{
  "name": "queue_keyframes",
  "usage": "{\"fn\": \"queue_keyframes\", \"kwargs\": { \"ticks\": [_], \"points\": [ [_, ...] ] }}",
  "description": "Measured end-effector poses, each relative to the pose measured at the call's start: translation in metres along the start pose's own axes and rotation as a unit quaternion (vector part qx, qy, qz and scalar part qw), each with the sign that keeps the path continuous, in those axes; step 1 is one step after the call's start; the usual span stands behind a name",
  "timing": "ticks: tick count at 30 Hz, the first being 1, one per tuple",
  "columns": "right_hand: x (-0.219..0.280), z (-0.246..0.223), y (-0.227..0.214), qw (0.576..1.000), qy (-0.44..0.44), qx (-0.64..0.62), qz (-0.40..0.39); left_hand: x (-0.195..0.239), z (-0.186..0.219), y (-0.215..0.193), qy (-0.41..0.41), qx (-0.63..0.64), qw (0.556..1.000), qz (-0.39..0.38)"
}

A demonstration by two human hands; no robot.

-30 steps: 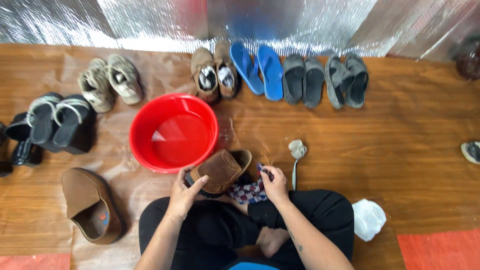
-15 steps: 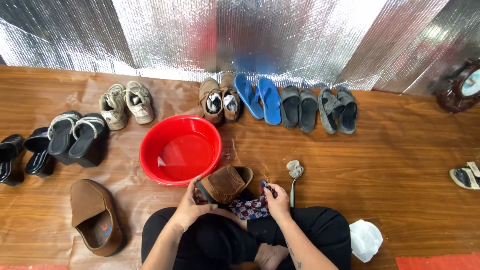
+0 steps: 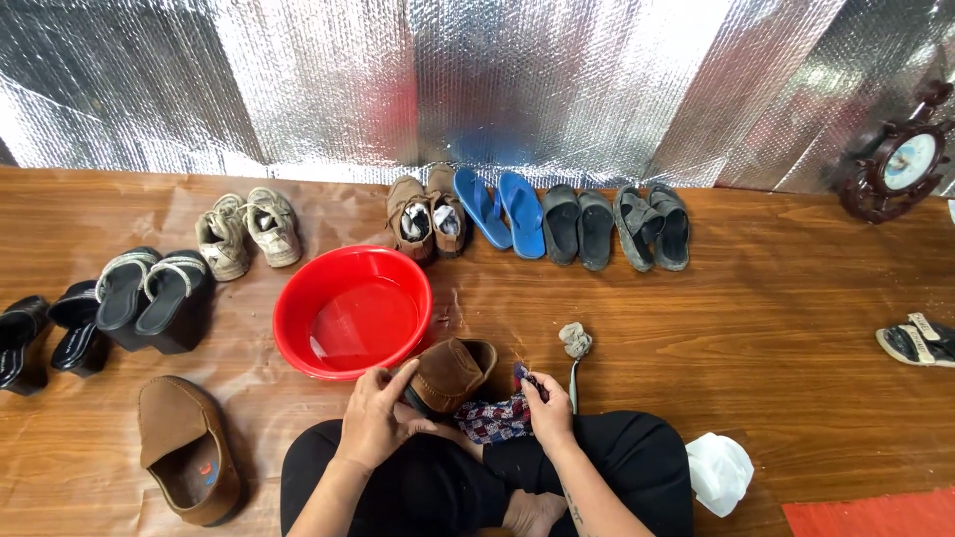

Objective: The person scrubs a brown loafer with a toothbrush and water, then wipes it with a cloth. They repeat the scrubbing and wiping process on different parts of the shoe, including the sole and upper.

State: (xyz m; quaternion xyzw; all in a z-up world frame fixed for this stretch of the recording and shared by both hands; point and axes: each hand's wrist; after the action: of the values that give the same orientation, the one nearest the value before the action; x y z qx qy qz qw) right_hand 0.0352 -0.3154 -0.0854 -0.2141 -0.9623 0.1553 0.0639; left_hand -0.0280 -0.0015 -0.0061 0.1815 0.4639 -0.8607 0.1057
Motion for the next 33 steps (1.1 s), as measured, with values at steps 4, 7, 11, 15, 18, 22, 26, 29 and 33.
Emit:
{"fn": "queue_keyframes", "kwargs": {
  "ticks": [4,7,11,15,18,22,26,29,33],
  "points": [
    [0.005,-0.005,0.002,0.999,-0.001,-0.034,-0.012,-0.005,-0.018,0.0,0.06,-0.013,0.998,0.005],
    [0.012,-0.014,0.0,0.999,0.005,-0.04,-0.018,-0.01,-0.023,-0.011,0.062,-0.048,0.995,-0.061],
    [0.014,-0.016,0.001,0.998,0.018,-0.048,-0.019,-0.019,-0.014,-0.018,0.068,-0.114,0.98,-0.151],
    [0.013,-0.016,0.004,0.998,0.026,-0.064,-0.012,-0.028,-0.002,-0.021,0.146,-0.152,0.965,-0.157],
    [0.009,-0.017,0.002,0.992,0.063,-0.107,-0.02,-0.03,0.002,-0.011,0.204,-0.217,0.948,-0.11],
    [0.004,-0.024,-0.002,0.985,0.095,-0.145,-0.018,-0.043,0.007,-0.022,0.156,-0.19,0.951,-0.189],
    [-0.005,-0.029,-0.006,0.971,0.148,-0.189,-0.003,-0.035,0.019,-0.019,0.004,-0.067,0.987,-0.147],
    [-0.014,-0.036,-0.007,0.955,0.209,-0.21,0.018,-0.02,0.016,-0.004,-0.097,-0.005,0.985,-0.144],
    [-0.035,-0.011,0.005,0.984,0.136,-0.111,0.006,-0.008,0.013,0.009,-0.156,0.047,0.983,-0.084]
  ]
}}
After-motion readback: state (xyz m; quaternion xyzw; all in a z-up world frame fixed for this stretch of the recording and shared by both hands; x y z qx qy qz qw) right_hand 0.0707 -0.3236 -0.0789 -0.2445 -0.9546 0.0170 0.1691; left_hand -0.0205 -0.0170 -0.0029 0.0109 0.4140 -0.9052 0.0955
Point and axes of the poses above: each hand's wrist, its own x-axis away from the middle knuckle, its own y-axis out of the palm, z = x × y, and after that the axes turned 10 degrees about z, right-handed
